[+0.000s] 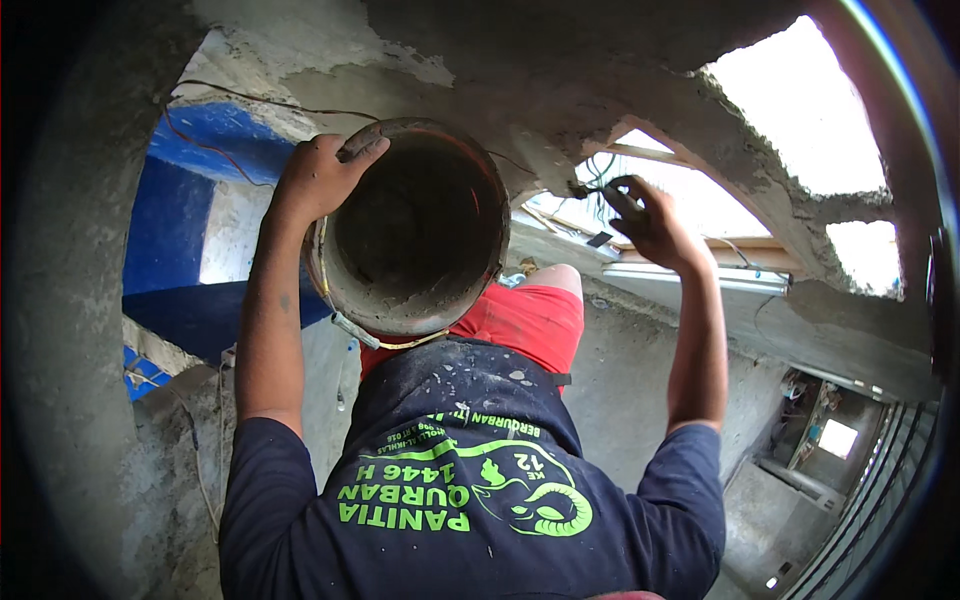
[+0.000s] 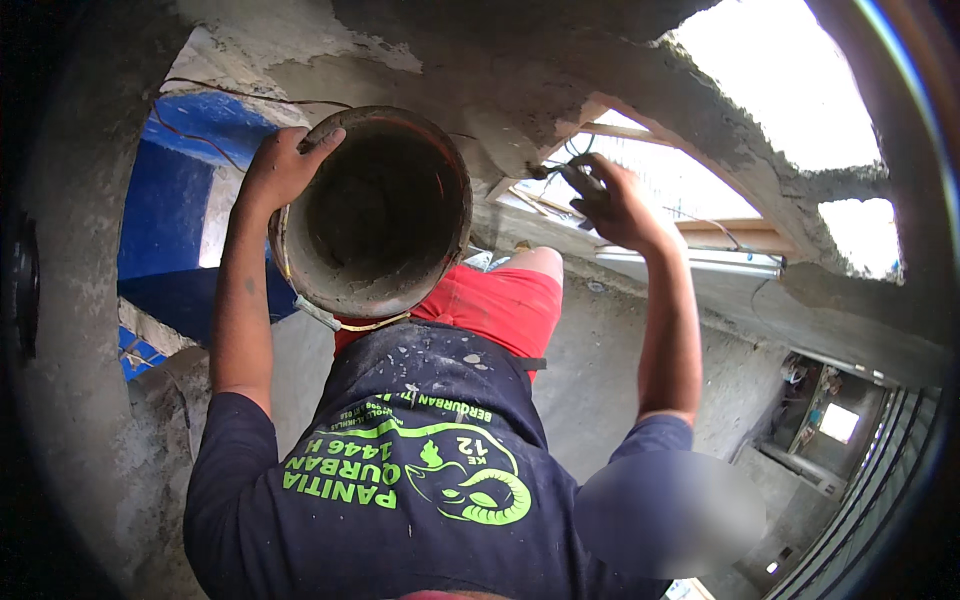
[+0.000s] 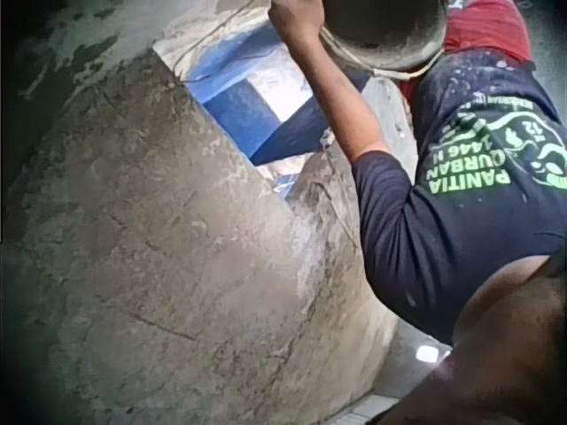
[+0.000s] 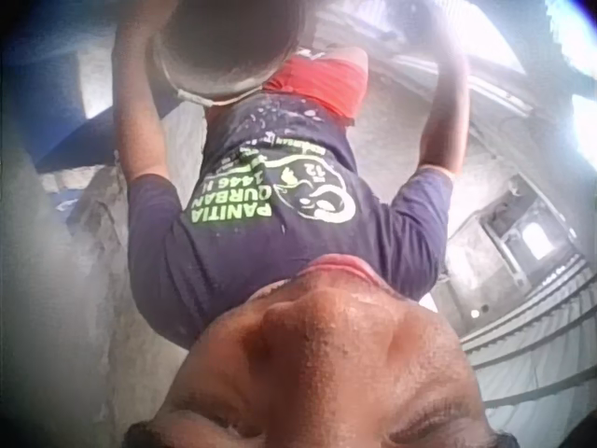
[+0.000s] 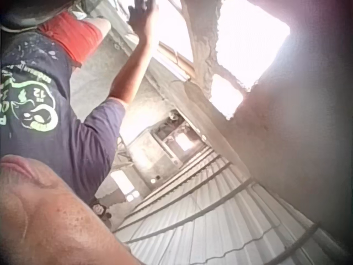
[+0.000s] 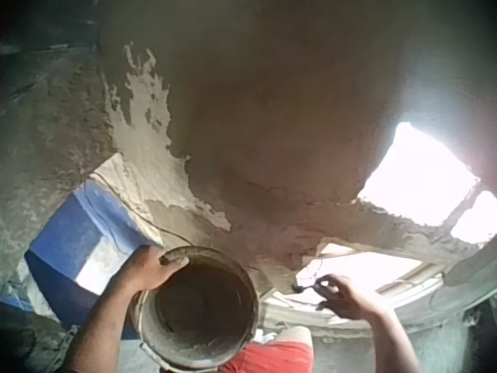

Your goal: Applying mortar to a concrete wall using a trowel.

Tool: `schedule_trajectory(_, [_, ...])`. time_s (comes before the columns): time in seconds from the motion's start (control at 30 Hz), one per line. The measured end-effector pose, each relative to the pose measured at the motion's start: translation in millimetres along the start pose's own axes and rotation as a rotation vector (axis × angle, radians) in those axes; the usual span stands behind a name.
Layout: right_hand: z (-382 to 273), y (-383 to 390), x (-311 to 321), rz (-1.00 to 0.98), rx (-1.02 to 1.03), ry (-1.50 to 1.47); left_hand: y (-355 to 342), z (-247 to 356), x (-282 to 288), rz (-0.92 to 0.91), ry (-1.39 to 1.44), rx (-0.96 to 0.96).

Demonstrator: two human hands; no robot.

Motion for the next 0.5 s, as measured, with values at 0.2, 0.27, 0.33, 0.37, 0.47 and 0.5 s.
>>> schedule_trajectory(0.2, [-43,-18,1,-0.151,0.229,0.303,-5,5,-6,0.048,0.017,-0.054])
schedule_trajectory(0.27, [-65,-12,1,-0.233,0.066,0.484,-3,10,-8,0.046,0.027,-0.058])
schedule_trajectory(0.33, [-81,-8,-5,-0.393,-0.027,0.581,-1,20,-9,0.035,-0.043,-0.035])
schedule_trajectory(0.37, [-93,-6,-10,-0.435,-0.043,0.625,-2,15,-11,0.005,-0.076,0.052])
schedule_trajectory(0.47, [-101,-6,-15,-0.612,-0.082,0.581,-2,13,-12,0.076,-0.05,-0.021])
schedule_trajectory(0.5, [-84,-7,-19,-0.553,0.09,0.366,-2,14,-11,0.076,-0.043,-0.03])
Point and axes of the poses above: each hand's wrist, its own y-axis away from the middle knuckle, its own x-axis out of the back of the hand, z = x × y, the point moved 7 cm from there along -y, towards the middle knuckle, and after that the axes turned 14 degrees about -z, right-handed, at the moved point
